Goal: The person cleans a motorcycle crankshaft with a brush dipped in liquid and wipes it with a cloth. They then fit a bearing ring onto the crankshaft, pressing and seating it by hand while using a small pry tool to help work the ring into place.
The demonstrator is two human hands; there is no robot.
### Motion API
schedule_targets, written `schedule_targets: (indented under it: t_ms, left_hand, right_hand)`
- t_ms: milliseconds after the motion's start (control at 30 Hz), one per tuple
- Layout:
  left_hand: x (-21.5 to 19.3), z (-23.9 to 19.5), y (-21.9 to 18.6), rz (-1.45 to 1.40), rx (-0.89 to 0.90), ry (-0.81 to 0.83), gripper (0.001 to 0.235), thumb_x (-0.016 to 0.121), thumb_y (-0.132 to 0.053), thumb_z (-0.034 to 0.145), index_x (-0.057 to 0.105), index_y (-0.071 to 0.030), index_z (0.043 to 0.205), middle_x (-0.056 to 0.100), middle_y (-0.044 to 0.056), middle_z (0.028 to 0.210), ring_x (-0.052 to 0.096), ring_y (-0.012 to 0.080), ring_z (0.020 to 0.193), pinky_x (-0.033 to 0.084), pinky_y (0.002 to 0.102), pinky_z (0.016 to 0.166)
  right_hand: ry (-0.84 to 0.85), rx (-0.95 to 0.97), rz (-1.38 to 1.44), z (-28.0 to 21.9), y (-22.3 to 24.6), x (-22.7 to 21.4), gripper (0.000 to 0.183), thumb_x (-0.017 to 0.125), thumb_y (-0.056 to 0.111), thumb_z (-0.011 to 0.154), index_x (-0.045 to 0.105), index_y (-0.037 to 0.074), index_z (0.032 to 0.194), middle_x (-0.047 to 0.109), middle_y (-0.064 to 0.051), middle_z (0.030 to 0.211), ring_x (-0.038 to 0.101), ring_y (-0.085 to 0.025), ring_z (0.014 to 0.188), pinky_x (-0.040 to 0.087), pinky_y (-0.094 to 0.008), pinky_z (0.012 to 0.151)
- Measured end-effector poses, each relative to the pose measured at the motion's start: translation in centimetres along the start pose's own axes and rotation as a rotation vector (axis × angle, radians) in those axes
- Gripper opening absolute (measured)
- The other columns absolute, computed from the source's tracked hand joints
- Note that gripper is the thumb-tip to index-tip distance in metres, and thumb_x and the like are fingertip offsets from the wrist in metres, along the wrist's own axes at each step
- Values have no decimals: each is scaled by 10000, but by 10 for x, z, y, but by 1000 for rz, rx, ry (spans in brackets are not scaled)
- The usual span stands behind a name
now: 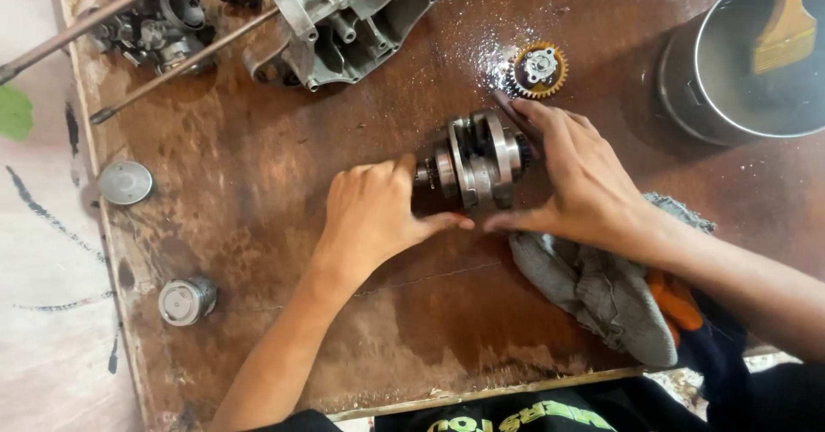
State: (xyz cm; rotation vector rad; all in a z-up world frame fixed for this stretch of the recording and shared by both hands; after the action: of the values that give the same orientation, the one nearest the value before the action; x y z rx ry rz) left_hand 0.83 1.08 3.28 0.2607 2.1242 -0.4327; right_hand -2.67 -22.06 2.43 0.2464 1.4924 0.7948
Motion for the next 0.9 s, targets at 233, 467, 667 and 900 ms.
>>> schedule_targets:
  t_ms: [233,467,667,900]
  left_hand:
    - [6,35,-3,-491,216,71,1246,805,-783,516,434,39,1376,758,177,953,773,291,867,623,444,842]
    - [0,31,-10,-433,152,-240,1247,913,-658,521,370,-38,1457,752,148,899,750,253,671,634,380,635]
    - [-4,52,-7,-128,148,-481,1282,923,-669,624,289,-18,1528,700,98,647,636,207,451,529,331,419]
    - [8,64,-5,32,76,-580,1289,798,-720,763,175,17,1617,688,49,624,612,179,380,493,297,354]
  right_hand:
    - [72,64,15,17,-6,2,1314,991,445,452,323,-27,1481,564,-286,1348,462,-483,1286,421,-590,1038]
    - [-74,-187,-91,23,-26,16,1201,963,377,586,313,-42,1505,602,-270,1262,527,-439,1211,344,-594,1122]
    - [-180,-305,-203,50,-33,5,1069,936,219,693,322,-40,1529,606,-232,1204,589,-390,1122,324,-577,1162]
    - [-206,-186,-330,62,-33,-8,970,893,141,757,339,-77,1522,565,-266,1245,553,-399,1191,455,-482,1082]
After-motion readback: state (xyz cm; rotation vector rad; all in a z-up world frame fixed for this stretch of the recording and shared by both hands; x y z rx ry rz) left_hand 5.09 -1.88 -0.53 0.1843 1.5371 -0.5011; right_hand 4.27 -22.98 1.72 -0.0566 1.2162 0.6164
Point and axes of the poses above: each hand's wrist, its own z-axis towards the middle knuckle, its own x-axis out of the palm, y = z × x, the point moved 3 cm from there along z, towards the middle knuckle
